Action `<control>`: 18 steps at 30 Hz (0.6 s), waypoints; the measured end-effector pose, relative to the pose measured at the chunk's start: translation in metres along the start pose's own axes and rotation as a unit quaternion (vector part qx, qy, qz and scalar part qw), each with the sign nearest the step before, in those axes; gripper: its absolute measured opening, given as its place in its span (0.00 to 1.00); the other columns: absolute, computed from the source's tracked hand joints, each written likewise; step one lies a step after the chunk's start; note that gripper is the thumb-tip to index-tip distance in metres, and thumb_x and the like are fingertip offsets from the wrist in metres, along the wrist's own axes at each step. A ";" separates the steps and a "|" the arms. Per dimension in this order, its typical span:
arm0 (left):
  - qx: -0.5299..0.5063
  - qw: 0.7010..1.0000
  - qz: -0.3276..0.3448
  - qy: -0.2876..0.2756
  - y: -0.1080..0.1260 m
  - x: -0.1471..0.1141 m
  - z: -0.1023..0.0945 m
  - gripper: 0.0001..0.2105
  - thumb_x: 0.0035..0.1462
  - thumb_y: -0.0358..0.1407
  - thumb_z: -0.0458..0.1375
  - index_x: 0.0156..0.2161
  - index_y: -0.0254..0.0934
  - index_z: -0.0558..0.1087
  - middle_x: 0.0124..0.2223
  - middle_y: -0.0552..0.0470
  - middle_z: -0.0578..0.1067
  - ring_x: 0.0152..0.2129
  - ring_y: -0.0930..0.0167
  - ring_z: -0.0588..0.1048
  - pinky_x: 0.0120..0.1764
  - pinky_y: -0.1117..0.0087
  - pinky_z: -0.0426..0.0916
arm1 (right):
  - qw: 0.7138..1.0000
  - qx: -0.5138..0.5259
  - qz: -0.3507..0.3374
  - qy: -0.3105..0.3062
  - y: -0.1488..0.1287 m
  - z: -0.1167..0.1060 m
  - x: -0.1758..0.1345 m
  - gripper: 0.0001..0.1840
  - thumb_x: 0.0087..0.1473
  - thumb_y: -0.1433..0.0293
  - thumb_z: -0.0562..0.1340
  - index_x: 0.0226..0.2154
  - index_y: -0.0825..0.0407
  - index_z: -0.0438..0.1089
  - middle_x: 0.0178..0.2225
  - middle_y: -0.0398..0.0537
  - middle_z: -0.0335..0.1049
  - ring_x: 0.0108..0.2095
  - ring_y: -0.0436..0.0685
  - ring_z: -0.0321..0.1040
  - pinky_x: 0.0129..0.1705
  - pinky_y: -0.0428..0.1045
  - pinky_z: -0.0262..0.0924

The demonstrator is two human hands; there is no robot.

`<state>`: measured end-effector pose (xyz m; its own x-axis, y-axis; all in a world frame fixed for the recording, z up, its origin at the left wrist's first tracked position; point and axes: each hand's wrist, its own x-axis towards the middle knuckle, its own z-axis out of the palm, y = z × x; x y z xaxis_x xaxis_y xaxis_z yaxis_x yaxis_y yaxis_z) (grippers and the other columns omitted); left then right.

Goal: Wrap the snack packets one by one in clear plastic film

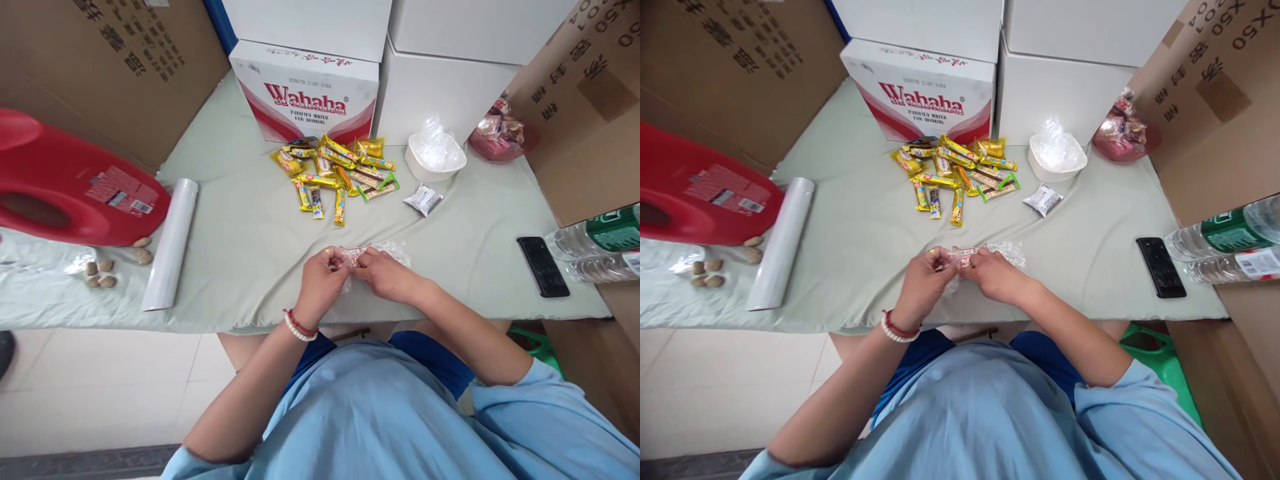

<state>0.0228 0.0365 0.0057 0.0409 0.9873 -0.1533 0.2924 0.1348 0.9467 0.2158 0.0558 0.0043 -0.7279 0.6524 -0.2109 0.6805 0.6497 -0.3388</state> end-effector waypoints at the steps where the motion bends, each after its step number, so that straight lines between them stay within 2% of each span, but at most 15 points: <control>1: 0.005 1.000 0.000 -0.008 0.002 0.003 0.007 0.05 0.55 0.36 0.61 0.36 0.38 0.76 0.32 0.55 0.76 0.29 0.71 0.73 0.35 0.70 0.68 | 1.000 -0.008 0.002 0.000 0.000 0.001 -0.002 0.22 0.66 0.78 0.56 0.56 0.50 0.78 0.46 0.59 0.71 0.50 0.67 0.63 0.51 0.58 0.61; 4: 0.047 0.998 0.028 -0.035 0.005 0.011 0.019 0.10 0.61 0.35 0.56 0.43 0.38 0.78 0.41 0.49 0.79 0.38 0.67 0.77 0.44 0.65 0.73 | 0.999 -0.015 -0.017 0.029 0.000 0.004 -0.012 0.23 0.63 0.79 0.57 0.56 0.53 0.76 0.52 0.63 0.69 0.55 0.69 0.61 0.55 0.63 0.63; 6: 0.095 0.992 0.068 -0.054 0.005 0.012 0.020 0.12 0.64 0.33 0.52 0.43 0.38 0.79 0.44 0.46 0.79 0.46 0.64 0.76 0.51 0.61 0.73 | 0.995 0.009 -0.072 0.067 0.001 0.003 -0.019 0.24 0.60 0.79 0.59 0.56 0.53 0.76 0.55 0.64 0.67 0.60 0.70 0.59 0.60 0.66 0.61; 8: 0.164 0.977 0.121 -0.064 0.004 0.008 0.021 0.13 0.65 0.32 0.50 0.42 0.36 0.78 0.46 0.43 0.76 0.51 0.61 0.73 0.56 0.57 0.71 | 0.983 0.053 -0.142 0.101 0.005 -0.001 -0.027 0.21 0.59 0.78 0.60 0.53 0.53 0.77 0.57 0.64 0.68 0.63 0.70 0.57 0.64 0.67 0.59; 10: 0.245 0.951 0.178 -0.058 0.003 0.001 0.025 0.14 0.67 0.32 0.49 0.44 0.35 0.78 0.47 0.41 0.75 0.51 0.59 0.72 0.59 0.52 0.69 | 0.971 0.107 -0.170 0.129 0.012 -0.003 -0.033 0.18 0.60 0.77 0.59 0.48 0.51 0.79 0.55 0.59 0.73 0.61 0.66 0.62 0.63 0.64 0.60; 12: 0.320 0.919 0.226 -0.045 0.001 -0.008 0.033 0.14 0.69 0.33 0.49 0.48 0.34 0.77 0.49 0.40 0.74 0.51 0.57 0.71 0.61 0.49 0.68 | 0.967 0.145 -0.105 0.180 0.024 -0.001 -0.036 0.18 0.62 0.76 0.56 0.47 0.49 0.79 0.49 0.54 0.77 0.53 0.63 0.68 0.59 0.61 0.64; 14: 0.383 0.888 0.252 -0.033 -0.002 -0.016 0.042 0.14 0.69 0.34 0.51 0.52 0.32 0.75 0.51 0.37 0.74 0.53 0.54 0.70 0.62 0.49 0.67 | 0.951 0.146 0.049 0.268 0.037 0.006 -0.036 0.19 0.65 0.73 0.54 0.50 0.49 0.78 0.45 0.54 0.77 0.49 0.63 0.69 0.56 0.60 0.64; 16: 0.427 0.865 0.260 -0.031 -0.006 -0.021 0.050 0.17 0.67 0.35 0.54 0.56 0.28 0.74 0.57 0.34 0.73 0.58 0.52 0.68 0.62 0.49 0.66 | 0.913 0.114 0.202 0.334 0.050 0.017 -0.033 0.20 0.67 0.65 0.57 0.56 0.51 0.76 0.49 0.58 0.75 0.52 0.67 0.66 0.59 0.63 0.62; 18: 0.452 0.852 0.263 -0.034 -0.010 -0.024 0.055 0.21 0.66 0.34 0.55 0.60 0.23 0.71 0.61 0.30 0.71 0.62 0.50 0.65 0.64 0.50 0.64 | 0.898 0.084 0.280 0.328 0.060 0.028 -0.031 0.25 0.62 0.57 0.63 0.57 0.54 0.75 0.53 0.62 0.71 0.56 0.72 0.61 0.61 0.66 0.59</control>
<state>0.0714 0.0070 -0.0159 0.4389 0.8804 0.1794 0.8318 -0.4736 0.2893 0.2764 0.0637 -0.0351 -0.0318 0.9841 0.1750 0.8619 0.1156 -0.4938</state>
